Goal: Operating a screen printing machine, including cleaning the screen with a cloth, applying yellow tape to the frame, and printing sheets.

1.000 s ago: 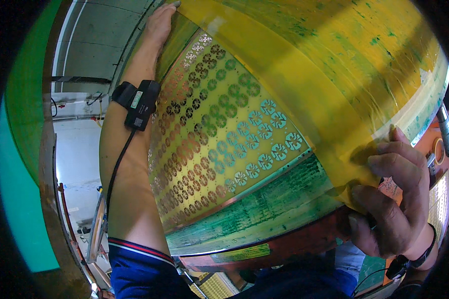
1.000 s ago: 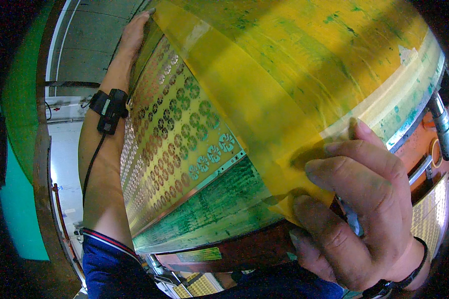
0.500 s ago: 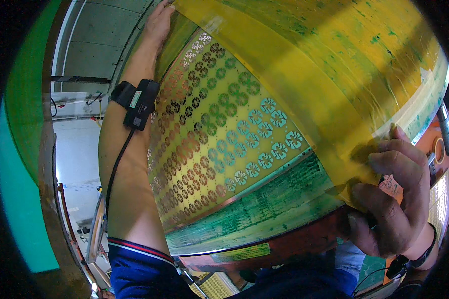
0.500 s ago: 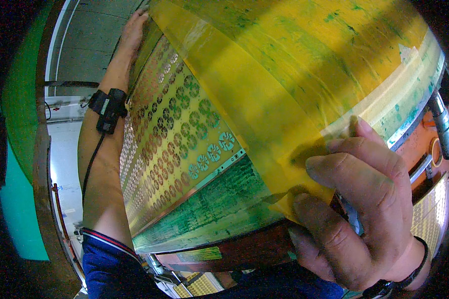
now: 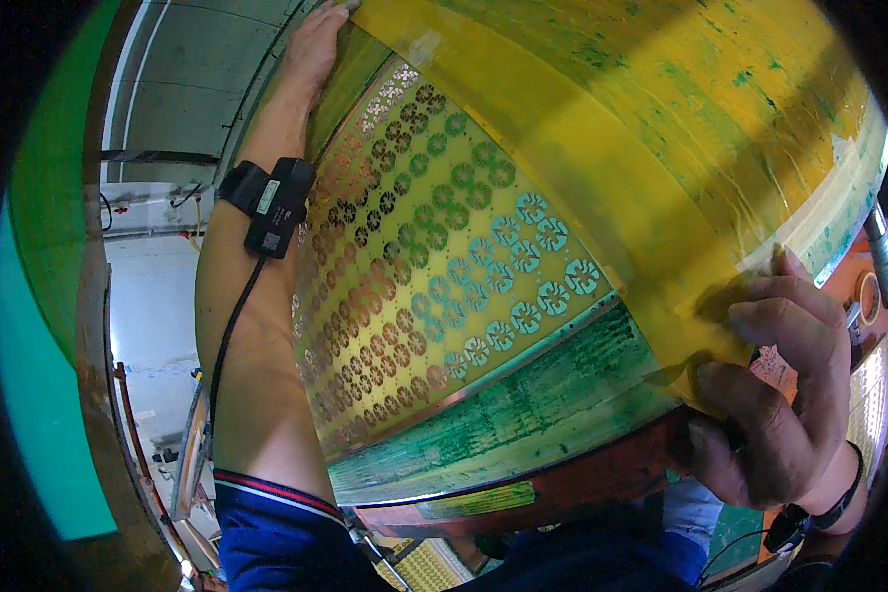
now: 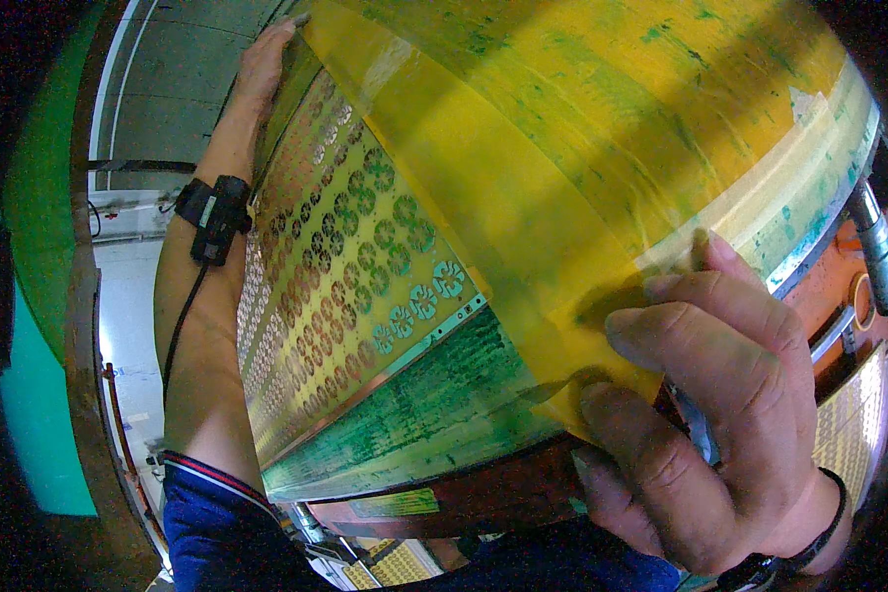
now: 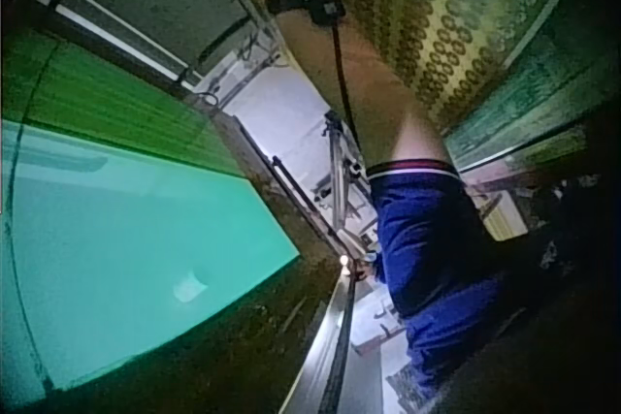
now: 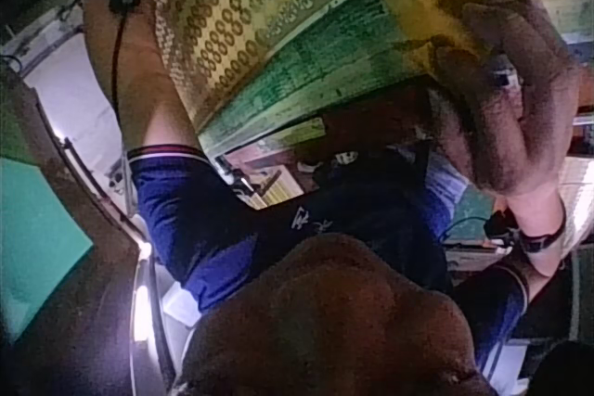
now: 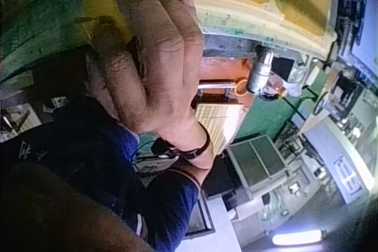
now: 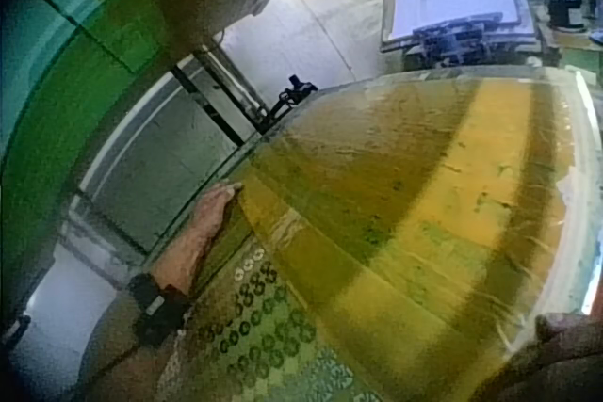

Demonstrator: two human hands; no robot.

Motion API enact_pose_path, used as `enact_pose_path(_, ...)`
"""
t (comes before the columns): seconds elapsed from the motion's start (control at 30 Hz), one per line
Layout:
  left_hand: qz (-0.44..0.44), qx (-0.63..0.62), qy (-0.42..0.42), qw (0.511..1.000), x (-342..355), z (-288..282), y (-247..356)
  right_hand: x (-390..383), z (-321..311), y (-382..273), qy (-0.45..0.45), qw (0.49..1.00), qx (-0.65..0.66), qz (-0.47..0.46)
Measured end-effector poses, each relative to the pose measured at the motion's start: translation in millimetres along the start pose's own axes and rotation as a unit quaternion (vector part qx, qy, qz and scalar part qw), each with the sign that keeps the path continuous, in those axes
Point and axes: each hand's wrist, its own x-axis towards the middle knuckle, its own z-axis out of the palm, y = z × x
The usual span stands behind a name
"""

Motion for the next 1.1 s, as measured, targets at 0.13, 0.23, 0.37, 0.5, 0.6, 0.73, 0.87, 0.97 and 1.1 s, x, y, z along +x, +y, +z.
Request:
enact_pose_path(0.13, 0.024, -0.002, -0.012, 1.0, -5, 2, 5, 0, 1, 0, 0.006, 1.0, 0.002, 0.001)
enact_pose_path(0.23, 0.006, -0.022, -0.018, 1.0, -9, 5, 17, 1, -1, 2, 0.004, 1.0, 0.005, 0.001)
enact_pose_path(0.37, -0.003, -0.046, -0.022, 0.999, -9, 8, 11, -1, 3, -1, 0.003, 1.0, 0.002, 0.001)
enact_pose_path(0.5, 0.001, -0.036, -0.014, 0.999, -7, 7, 7, 1, 3, 1, 0.002, 1.0, 0.011, 0.002)
enact_pose_path(0.6, -0.01, -0.044, -0.021, 0.999, 0, -4, -3, 1, 2, 0, 0.003, 1.0, 0.013, -0.001)
enact_pose_path(0.73, 0.012, -0.01, -0.029, 0.999, 2, 4, -4, 0, 0, -1, -0.004, 1.0, -0.006, 0.005)
enact_pose_path(0.87, 0.002, -0.03, -0.018, 0.999, -3, 3, 3, 0, -2, -1, -0.012, 1.0, -0.003, 0.009)
enact_pose_path(0.97, -0.01, 0.008, 0.012, 1.0, -6, 4, 9, 1, 0, -1, -0.004, 1.0, -0.003, 0.01)
enact_pose_path(1.1, 0.012, -0.024, -0.025, 0.999, -3, 11, 14, -1, -4, 0, -0.005, 1.0, -0.003, 0.016)
